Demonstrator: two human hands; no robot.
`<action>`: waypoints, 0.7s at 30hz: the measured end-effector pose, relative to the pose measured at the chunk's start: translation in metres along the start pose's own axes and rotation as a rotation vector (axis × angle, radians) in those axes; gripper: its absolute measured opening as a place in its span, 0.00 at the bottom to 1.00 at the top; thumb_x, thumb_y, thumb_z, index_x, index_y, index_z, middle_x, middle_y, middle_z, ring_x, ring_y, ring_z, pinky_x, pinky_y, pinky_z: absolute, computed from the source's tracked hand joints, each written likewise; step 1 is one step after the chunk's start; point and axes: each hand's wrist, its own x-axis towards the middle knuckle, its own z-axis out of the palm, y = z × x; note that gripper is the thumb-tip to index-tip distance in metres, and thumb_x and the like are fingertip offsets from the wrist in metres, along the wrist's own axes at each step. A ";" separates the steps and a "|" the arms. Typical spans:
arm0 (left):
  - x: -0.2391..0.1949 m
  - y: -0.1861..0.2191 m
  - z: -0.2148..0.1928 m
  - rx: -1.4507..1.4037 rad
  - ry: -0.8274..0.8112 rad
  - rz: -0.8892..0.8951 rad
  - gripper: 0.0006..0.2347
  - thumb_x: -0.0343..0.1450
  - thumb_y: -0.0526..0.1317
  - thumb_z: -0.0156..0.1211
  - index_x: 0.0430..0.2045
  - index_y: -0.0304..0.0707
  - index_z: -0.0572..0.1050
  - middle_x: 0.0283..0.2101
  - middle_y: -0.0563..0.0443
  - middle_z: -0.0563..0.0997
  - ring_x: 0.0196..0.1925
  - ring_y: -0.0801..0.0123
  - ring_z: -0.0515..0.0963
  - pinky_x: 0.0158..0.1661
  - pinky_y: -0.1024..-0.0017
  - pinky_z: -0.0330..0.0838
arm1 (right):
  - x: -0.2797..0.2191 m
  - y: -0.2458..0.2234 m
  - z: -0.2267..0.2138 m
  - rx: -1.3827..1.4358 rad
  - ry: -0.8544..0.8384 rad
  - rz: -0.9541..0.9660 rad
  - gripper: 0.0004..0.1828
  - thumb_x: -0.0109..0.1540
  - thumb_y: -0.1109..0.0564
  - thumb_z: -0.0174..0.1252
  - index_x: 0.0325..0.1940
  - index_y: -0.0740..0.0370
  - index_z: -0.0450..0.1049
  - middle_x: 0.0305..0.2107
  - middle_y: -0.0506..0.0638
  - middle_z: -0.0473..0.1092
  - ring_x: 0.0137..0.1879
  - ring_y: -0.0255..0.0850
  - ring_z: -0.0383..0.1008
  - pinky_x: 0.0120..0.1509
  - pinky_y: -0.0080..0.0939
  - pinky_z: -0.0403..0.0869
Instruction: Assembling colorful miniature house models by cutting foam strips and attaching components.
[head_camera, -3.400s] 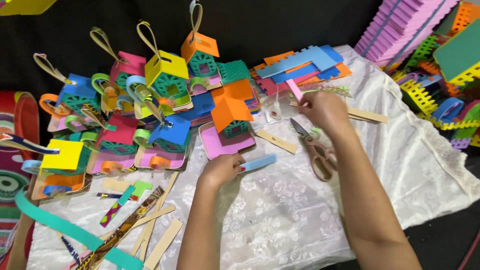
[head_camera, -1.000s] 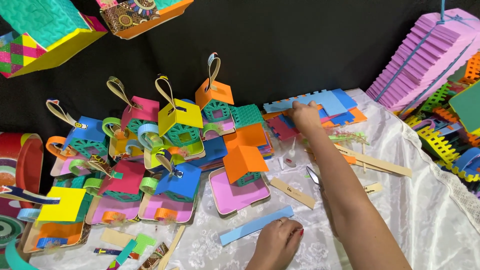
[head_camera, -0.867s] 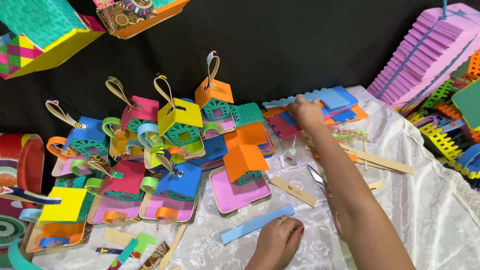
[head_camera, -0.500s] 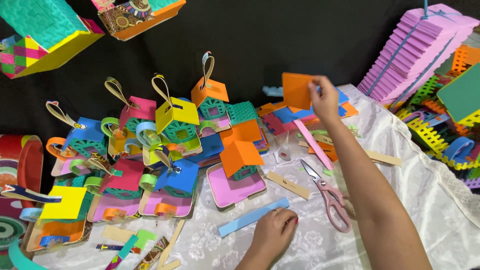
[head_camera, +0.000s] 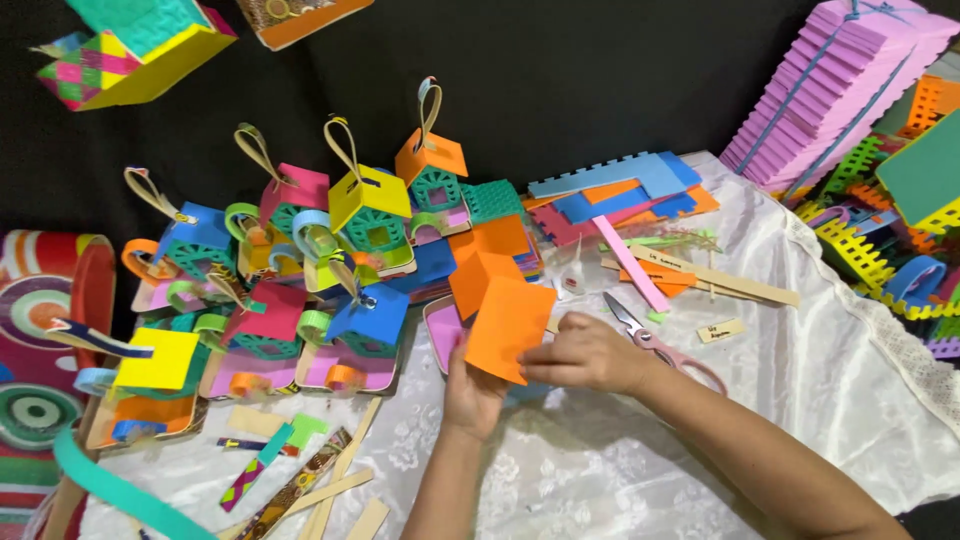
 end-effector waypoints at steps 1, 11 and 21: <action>-0.002 0.008 -0.002 0.004 0.002 0.004 0.23 0.74 0.58 0.45 0.54 0.43 0.73 0.51 0.51 0.82 0.49 0.55 0.83 0.43 0.61 0.81 | 0.000 0.000 0.000 0.002 0.005 -0.002 0.11 0.70 0.56 0.52 0.44 0.49 0.81 0.41 0.44 0.77 0.28 0.39 0.65 0.42 0.35 0.71; 0.000 -0.001 -0.022 0.481 -0.093 0.090 0.22 0.63 0.23 0.51 0.53 0.37 0.73 0.43 0.45 0.82 0.44 0.64 0.83 0.46 0.63 0.80 | -0.066 0.024 0.018 0.342 -0.013 1.034 0.17 0.62 0.41 0.60 0.47 0.52 0.76 0.23 0.47 0.68 0.26 0.46 0.66 0.35 0.45 0.68; -0.022 0.012 -0.001 1.125 -0.206 -0.058 0.16 0.69 0.30 0.58 0.52 0.38 0.76 0.45 0.47 0.86 0.49 0.71 0.83 0.52 0.69 0.76 | -0.073 -0.021 0.060 0.476 -0.482 1.158 0.16 0.72 0.50 0.47 0.46 0.65 0.74 0.35 0.64 0.70 0.43 0.67 0.75 0.49 0.58 0.73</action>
